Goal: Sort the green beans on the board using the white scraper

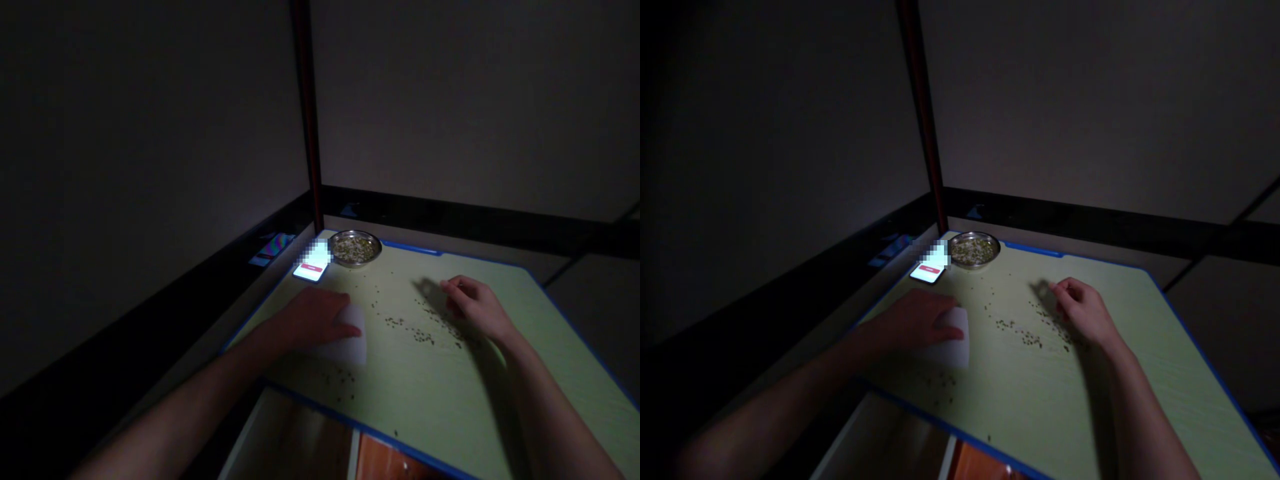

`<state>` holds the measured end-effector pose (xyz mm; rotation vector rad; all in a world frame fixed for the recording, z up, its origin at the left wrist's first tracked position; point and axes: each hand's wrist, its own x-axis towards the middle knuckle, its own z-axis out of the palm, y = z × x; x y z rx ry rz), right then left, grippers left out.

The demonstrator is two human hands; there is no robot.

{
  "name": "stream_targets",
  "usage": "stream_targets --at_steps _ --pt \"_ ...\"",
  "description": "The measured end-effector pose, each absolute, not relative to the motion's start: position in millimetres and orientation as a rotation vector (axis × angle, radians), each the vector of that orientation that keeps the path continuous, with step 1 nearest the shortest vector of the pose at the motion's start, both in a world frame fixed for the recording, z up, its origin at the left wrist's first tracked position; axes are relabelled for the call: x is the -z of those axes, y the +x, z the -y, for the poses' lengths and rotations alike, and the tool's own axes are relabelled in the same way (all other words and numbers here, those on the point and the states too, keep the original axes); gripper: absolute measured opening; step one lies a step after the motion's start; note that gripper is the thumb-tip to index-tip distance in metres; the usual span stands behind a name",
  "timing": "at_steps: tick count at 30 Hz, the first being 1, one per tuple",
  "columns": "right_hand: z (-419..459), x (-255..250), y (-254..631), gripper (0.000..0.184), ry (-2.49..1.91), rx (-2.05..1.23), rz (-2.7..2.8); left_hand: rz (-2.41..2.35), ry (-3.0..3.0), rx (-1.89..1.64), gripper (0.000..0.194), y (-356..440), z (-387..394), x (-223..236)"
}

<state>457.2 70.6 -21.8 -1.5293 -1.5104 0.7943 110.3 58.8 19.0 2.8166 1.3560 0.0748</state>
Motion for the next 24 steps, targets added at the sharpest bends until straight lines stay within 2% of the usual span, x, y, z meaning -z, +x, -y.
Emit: stream_targets --at_steps 5,11,17,24 --pt "-69.6 20.4 455.4 0.048 -1.527 -0.768 1.497 -1.664 2.566 -0.194 0.053 74.6 -65.6 -35.2" --pt "-70.6 21.4 456.7 0.048 -1.538 -0.714 1.532 -1.852 2.235 -0.150 0.043 40.4 -64.5 -22.8" --pt "-72.3 24.9 459.4 0.047 -1.542 -0.690 1.554 -1.901 2.110 -0.096 0.038 51.7 -60.1 -11.5" --pt "-74.8 25.4 461.0 0.045 -1.522 -0.684 1.544 -1.890 2.092 -0.222 0.033 71.1 -40.5 -5.5"
